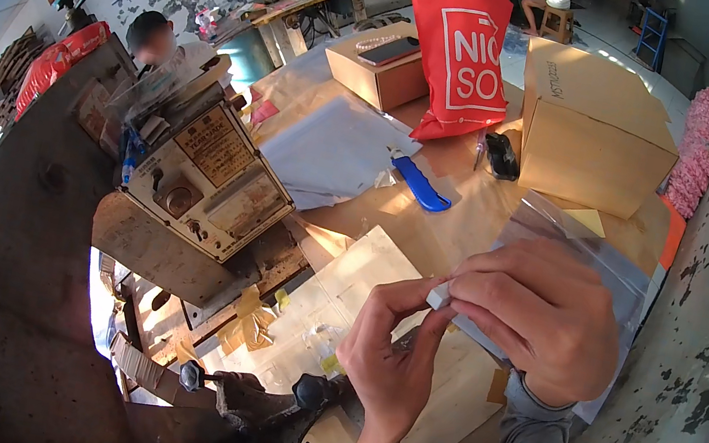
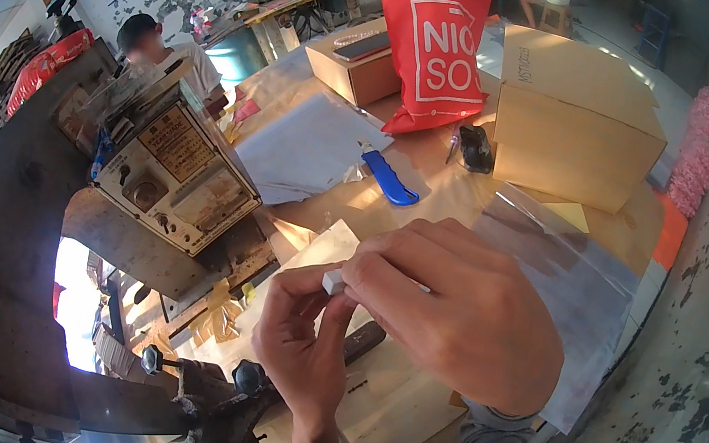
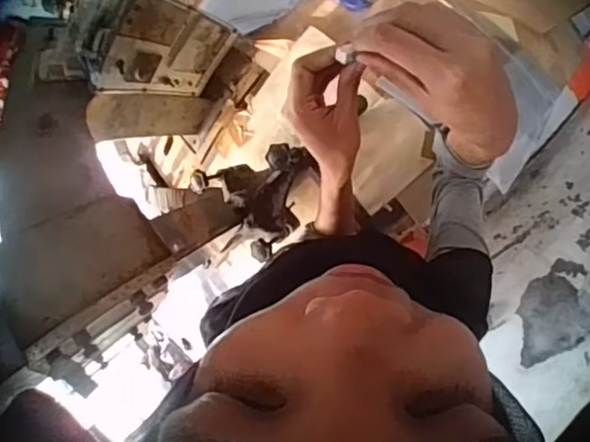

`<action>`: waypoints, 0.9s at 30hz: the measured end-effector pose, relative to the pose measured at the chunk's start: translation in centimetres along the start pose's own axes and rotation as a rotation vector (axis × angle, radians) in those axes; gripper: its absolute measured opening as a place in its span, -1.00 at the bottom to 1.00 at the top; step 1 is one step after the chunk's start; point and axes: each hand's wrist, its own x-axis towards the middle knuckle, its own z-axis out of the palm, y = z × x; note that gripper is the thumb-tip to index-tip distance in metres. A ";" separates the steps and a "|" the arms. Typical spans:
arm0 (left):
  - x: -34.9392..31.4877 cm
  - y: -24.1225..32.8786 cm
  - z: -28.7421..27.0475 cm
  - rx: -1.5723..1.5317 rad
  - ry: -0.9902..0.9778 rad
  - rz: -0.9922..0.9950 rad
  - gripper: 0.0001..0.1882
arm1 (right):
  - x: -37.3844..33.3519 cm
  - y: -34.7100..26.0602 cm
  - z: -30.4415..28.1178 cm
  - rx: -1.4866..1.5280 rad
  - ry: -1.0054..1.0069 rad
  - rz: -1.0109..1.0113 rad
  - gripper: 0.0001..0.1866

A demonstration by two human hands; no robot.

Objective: The person places plastic sheets onto an industrial press bed, aligns them with a template, and pulls down the machine handle to apply pressure. They then lift the handle and remove the processed materials.

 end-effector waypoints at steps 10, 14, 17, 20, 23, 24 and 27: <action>0.2 0.6 -0.1 0.127 -0.063 0.011 -0.80 | 0.4 -0.1 0.0 -0.001 -0.038 0.069 -0.79; 0.6 0.6 -0.1 0.053 -0.031 -0.048 -0.76 | 0.6 0.0 0.3 0.020 -0.036 0.103 -0.80; 0.6 1.2 -0.2 0.066 -0.047 -0.094 -0.76 | 0.7 -0.1 0.3 0.098 -0.011 0.158 -0.82; 0.7 0.9 -0.3 0.008 -0.025 -0.082 -0.77 | 0.9 -0.3 0.6 0.157 0.004 0.210 -0.84; 0.7 0.9 -0.4 -0.038 -0.006 -0.181 -0.82 | 0.8 -0.2 1.1 0.179 0.046 0.272 -0.86; 0.6 0.9 -0.4 -0.025 -0.003 -0.184 -0.83 | 0.8 -0.2 1.3 0.205 0.064 0.295 -0.86; 0.9 0.8 -0.3 -0.120 0.018 -0.177 -0.83 | 0.9 0.2 1.4 0.211 0.129 0.339 -0.88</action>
